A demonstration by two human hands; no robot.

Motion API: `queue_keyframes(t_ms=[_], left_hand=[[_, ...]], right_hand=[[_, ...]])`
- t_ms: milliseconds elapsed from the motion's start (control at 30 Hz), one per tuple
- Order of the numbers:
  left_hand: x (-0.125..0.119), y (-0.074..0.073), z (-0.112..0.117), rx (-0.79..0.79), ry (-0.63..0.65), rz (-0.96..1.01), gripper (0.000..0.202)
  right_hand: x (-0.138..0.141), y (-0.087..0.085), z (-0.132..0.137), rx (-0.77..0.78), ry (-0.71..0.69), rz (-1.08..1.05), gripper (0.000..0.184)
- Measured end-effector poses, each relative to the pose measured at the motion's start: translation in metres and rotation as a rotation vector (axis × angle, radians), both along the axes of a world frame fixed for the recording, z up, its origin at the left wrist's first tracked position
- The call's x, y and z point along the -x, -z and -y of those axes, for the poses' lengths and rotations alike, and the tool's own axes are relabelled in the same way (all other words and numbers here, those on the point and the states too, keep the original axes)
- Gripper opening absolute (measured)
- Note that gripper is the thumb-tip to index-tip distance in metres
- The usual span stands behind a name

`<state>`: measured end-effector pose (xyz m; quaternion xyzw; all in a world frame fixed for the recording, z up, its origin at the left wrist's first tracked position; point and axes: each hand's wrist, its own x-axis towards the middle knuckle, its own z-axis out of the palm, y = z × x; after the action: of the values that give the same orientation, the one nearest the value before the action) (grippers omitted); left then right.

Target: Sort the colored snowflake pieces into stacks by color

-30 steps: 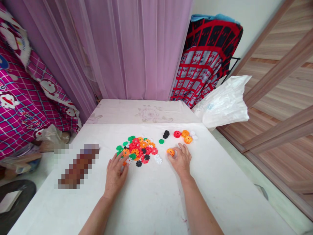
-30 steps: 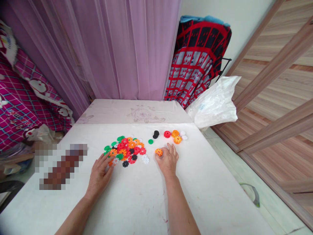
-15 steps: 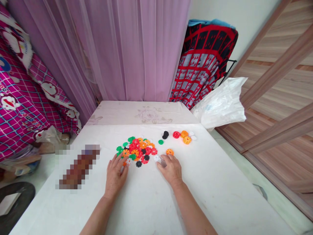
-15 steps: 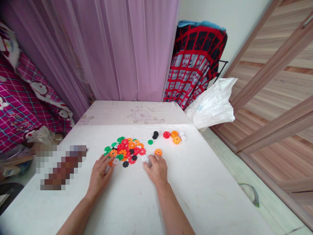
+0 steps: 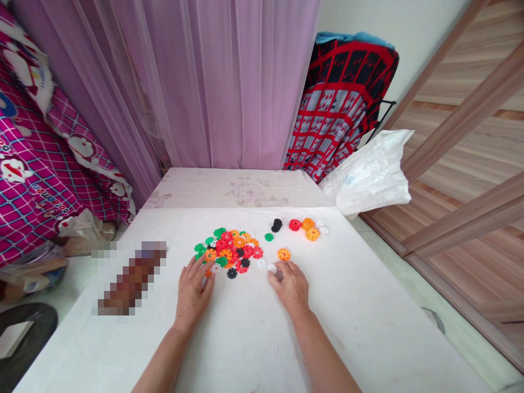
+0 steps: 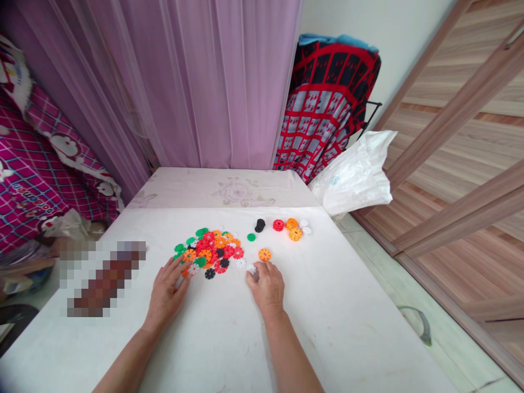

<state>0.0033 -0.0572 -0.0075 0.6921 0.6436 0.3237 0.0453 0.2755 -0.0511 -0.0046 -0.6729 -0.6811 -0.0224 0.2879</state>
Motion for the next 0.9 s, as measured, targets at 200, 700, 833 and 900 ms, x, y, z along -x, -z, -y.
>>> queue_keyframes(t_ms=[200, 700, 833, 900], left_hand=[[-0.001, -0.001, 0.0, -0.019, -0.006, 0.005, 0.033], [-0.001, 0.0, 0.0, -0.005, 0.002, -0.017, 0.033], [-0.001, -0.001, 0.0, -0.007, 0.0, -0.011, 0.033], [-0.001, -0.001, -0.001, -0.008, -0.002, -0.007, 0.033]], right_hand=[[0.0, -0.007, 0.001, 0.035, 0.022, 0.045, 0.017], [0.03, -0.012, -0.018, 0.028, -0.019, 0.084, 0.014], [0.025, -0.007, -0.016, -0.04, -0.035, 0.035, 0.014], [0.018, -0.006, -0.012, -0.092, -0.036, 0.011, 0.015]])
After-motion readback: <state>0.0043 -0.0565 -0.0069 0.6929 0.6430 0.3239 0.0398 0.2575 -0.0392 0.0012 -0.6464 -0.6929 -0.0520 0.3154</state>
